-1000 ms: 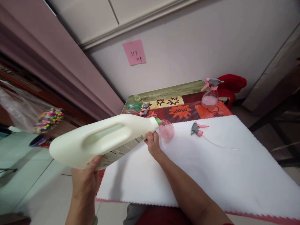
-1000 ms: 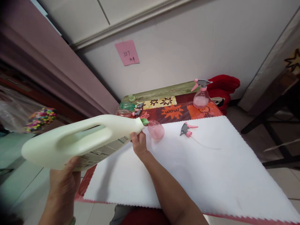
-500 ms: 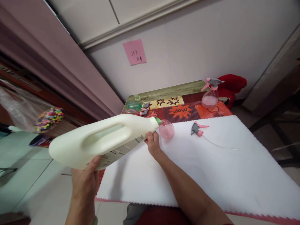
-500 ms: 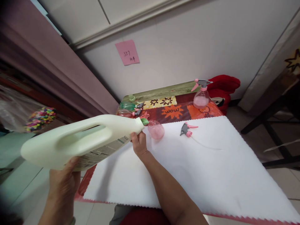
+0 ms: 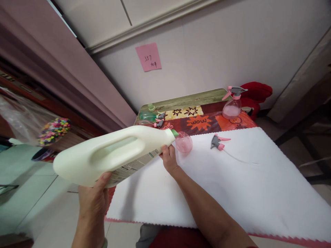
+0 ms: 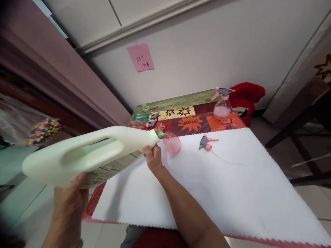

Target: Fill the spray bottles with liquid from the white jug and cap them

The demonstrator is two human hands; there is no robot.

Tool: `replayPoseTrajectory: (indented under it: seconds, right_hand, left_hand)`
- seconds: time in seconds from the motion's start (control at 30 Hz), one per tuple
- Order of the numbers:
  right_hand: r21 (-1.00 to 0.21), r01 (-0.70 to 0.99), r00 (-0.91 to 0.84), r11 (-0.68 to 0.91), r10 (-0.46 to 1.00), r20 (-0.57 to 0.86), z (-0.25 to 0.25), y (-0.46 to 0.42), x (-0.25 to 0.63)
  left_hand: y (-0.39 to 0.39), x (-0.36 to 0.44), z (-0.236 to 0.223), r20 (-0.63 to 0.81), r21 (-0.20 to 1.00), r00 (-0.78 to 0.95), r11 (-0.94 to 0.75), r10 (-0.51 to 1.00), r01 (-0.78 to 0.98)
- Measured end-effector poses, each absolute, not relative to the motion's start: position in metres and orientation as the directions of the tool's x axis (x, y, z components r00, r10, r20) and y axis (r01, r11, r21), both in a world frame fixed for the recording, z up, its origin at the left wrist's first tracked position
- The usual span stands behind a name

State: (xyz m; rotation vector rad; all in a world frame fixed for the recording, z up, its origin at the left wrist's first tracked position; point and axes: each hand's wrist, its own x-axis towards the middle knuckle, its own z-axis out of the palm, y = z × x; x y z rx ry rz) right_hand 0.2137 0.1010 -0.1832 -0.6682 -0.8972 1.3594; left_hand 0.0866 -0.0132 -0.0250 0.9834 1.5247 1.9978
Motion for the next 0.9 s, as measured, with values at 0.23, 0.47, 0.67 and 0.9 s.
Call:
replayPoseTrajectory:
  seconds: [0.23,0.47,0.67,0.9]
  right_hand:
    - [-0.837,-0.538,-0.024,0.106,0.990,0.140,-0.1816,0.1002,0.2149]
    - [-0.830,-0.551,-0.023,0.088,0.992,0.121,-0.1804,0.0997,0.2150]
    - [-0.834,-0.544,-0.022,0.091,0.992,0.123,-0.1794,0.0994,0.2151]
    - [-0.831,-0.547,-0.015,0.100,0.992,0.129,-0.1805,0.0993,0.2140]
  left_hand:
    - [-0.0120,0.0865,-0.0252,0.268,0.955,-0.664,-0.283,0.698,0.088]
    - [-0.0130,0.0872,-0.0251,0.240,0.964,-0.689,-0.254,0.684,0.083]
    - [-0.0133,0.0884,-0.0232,0.254,0.960,-0.663,-0.267,0.704,0.085]
    - [-0.0144,0.0863,-0.0252,0.210,0.968,-0.710,-0.243,0.673,0.056]
